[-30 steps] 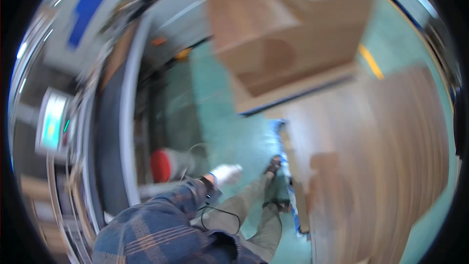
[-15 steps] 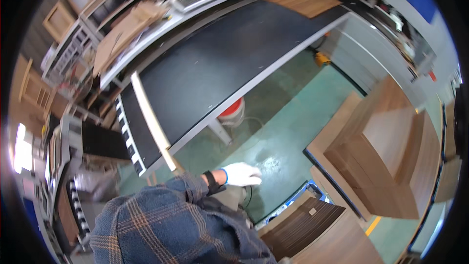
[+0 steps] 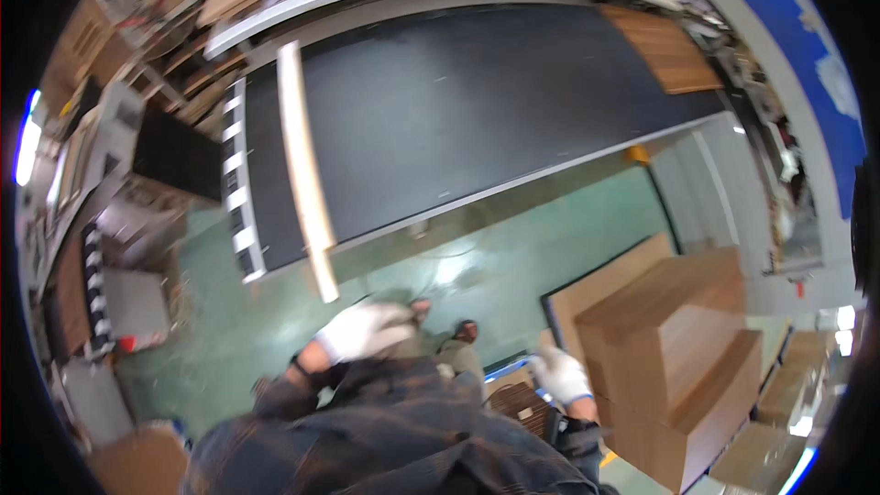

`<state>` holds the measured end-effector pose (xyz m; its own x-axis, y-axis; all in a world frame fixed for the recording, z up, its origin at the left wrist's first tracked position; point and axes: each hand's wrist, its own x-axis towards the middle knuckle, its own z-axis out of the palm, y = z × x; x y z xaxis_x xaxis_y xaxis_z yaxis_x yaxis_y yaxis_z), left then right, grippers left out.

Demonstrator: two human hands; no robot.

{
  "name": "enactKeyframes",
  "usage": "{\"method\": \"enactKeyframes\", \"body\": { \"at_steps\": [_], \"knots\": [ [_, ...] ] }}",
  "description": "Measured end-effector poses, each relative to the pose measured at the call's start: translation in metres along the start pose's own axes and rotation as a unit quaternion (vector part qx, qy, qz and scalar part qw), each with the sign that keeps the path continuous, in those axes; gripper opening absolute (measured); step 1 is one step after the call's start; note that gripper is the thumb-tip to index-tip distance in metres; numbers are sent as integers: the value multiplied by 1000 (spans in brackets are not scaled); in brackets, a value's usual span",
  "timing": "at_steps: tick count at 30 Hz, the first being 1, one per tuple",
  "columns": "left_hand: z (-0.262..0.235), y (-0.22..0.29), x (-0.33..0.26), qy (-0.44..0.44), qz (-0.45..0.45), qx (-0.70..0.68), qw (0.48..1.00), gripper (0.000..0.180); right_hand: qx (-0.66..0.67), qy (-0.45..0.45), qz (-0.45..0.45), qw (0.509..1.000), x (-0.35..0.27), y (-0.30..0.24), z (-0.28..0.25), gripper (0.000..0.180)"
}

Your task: Moving wooden boards onto a processing table, applying an edge treatment with a handheld tool, and stacking them onto pallets.

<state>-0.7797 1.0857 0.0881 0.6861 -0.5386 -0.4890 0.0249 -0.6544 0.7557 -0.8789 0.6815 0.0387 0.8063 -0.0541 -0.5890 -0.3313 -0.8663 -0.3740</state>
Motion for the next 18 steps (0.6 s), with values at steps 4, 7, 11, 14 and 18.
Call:
{"method": "enactKeyframes", "body": {
  "at_steps": [4, 7, 11, 14, 18],
  "knots": [
    [30, -27, -44, 200, -78, -37, 976, 41, -104, -72, -175, 976, 54, -15, -10, 45],
    [54, -42, -54, 273, -112, -101, 950, 43, -205, -97, -227, 947, 80, -20, -31, 46],
    [77, -20, -44, 299, -103, -64, 947, 43, -221, -67, -275, 933, 90, -15, -68, 39],
    [105, -17, -41, 266, -102, -26, 958, 43, -216, -51, -321, 921, 104, 1, -66, 39],
    [138, -17, -68, 254, -204, -76, 942, 44, -276, -126, -360, 882, 114, -21, -47, 36]
  ]
}}
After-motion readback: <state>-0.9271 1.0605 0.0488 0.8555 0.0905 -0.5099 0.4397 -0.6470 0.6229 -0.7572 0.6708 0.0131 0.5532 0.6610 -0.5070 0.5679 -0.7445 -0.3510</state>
